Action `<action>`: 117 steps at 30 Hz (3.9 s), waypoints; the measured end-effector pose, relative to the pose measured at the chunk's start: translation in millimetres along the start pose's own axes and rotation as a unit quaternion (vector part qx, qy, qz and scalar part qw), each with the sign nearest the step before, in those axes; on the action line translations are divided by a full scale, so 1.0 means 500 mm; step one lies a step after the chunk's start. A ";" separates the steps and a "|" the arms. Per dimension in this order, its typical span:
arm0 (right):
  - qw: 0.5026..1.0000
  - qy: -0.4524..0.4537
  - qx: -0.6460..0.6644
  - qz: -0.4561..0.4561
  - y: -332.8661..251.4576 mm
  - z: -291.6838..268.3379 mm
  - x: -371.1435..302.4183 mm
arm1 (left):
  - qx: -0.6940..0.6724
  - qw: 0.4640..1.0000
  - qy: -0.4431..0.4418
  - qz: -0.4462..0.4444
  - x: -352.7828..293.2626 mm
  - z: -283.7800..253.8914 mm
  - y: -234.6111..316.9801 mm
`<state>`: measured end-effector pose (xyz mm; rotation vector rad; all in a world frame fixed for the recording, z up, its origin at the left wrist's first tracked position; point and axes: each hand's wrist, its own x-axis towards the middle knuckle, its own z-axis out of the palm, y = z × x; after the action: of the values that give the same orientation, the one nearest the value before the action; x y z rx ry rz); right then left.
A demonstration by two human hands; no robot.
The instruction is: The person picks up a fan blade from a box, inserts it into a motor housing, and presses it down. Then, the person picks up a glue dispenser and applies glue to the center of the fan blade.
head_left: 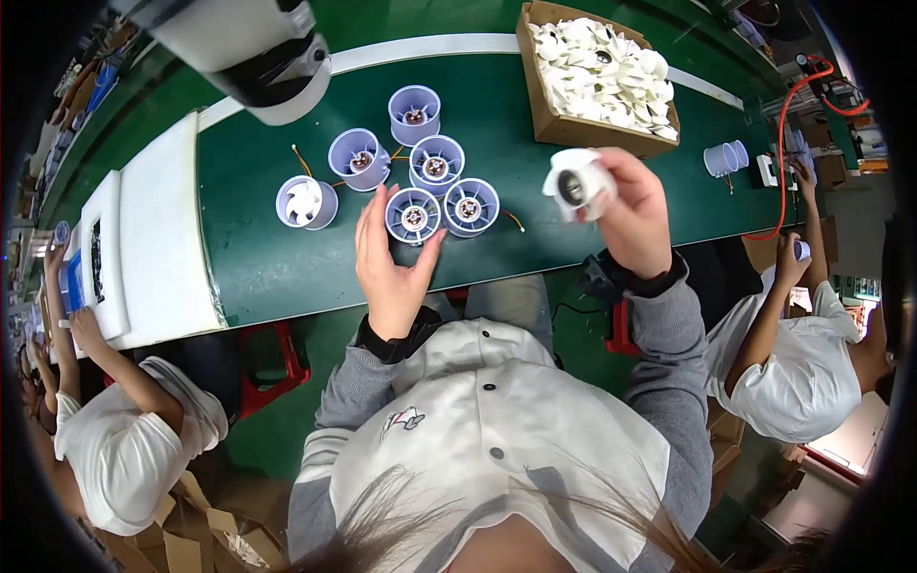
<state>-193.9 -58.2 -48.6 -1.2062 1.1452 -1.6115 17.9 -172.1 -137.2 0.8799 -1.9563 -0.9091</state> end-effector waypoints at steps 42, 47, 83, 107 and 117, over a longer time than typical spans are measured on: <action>0.686 -0.311 -0.646 -0.124 0.080 0.173 0.159 | -0.058 0.998 0.034 0.018 -0.006 0.011 -0.022; 0.697 -0.309 -0.638 -0.110 0.081 0.174 0.163 | -0.054 0.998 0.025 0.021 -0.006 0.008 -0.021; 0.664 -0.012 -0.746 0.050 0.006 -0.262 0.202 | 0.254 0.950 -0.158 0.086 0.183 -0.086 -0.030; 0.811 -0.097 -0.530 0.227 -0.029 -0.330 0.269 | 0.239 0.951 -0.169 0.099 0.187 -0.095 -0.029; 0.622 -0.131 -0.772 0.022 0.006 -0.287 0.255 | 0.221 0.954 -0.168 0.108 0.190 -0.094 -0.040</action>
<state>-361.6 -151.6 -39.6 -2.1996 2.3674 0.0778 20.7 -273.3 -99.3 0.7641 -2.5582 -0.5204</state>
